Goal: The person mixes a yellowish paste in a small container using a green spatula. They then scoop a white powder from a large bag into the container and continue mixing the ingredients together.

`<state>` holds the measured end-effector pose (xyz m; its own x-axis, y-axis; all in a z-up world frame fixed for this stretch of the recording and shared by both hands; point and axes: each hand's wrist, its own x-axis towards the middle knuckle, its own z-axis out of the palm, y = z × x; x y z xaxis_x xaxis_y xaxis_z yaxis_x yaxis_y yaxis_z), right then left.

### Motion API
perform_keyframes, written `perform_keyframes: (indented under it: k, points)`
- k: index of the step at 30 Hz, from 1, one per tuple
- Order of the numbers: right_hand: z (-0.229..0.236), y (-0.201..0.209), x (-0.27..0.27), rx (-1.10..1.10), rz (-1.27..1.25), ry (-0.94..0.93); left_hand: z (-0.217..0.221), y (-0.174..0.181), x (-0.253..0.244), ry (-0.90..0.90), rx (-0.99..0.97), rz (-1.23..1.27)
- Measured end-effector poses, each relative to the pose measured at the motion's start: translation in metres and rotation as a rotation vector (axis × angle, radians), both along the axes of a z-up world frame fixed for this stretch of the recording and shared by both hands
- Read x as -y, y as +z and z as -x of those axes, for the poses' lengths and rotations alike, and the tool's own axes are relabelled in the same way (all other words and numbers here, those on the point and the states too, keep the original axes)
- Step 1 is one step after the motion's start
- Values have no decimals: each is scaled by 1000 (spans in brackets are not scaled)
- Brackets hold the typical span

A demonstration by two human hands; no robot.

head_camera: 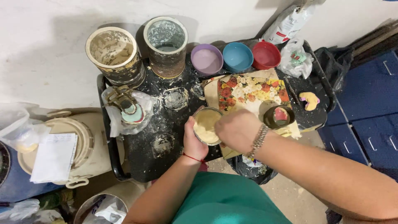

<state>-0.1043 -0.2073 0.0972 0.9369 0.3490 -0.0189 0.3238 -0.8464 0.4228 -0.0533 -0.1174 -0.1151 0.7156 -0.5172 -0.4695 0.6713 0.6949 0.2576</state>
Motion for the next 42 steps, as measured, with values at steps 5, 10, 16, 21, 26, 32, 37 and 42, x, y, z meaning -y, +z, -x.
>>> perform_keyframes:
  k: [5,10,16,21,26,32,37,42]
  points:
    - [-28,23,27,-99,-41,-43,10,22,11,-14,131,6]
    - [-11,34,35,-217,32,-118,18,32,8,42,138,-54]
    - [-10,24,16,-137,-27,17,11,40,6,6,269,-59]
    - [-29,29,29,-177,-41,-103,16,16,6,9,199,-22]
    - [-12,16,4,-110,-38,-82,0,25,-17,32,211,-21]
    - [-32,16,-22,15,-52,-8,-9,27,-39,-17,264,-13]
    - [-32,30,-28,-180,-9,-212,-15,29,-53,-42,268,-23]
    - [-13,-11,-46,-33,-35,-80,-20,34,-66,-24,267,-49]
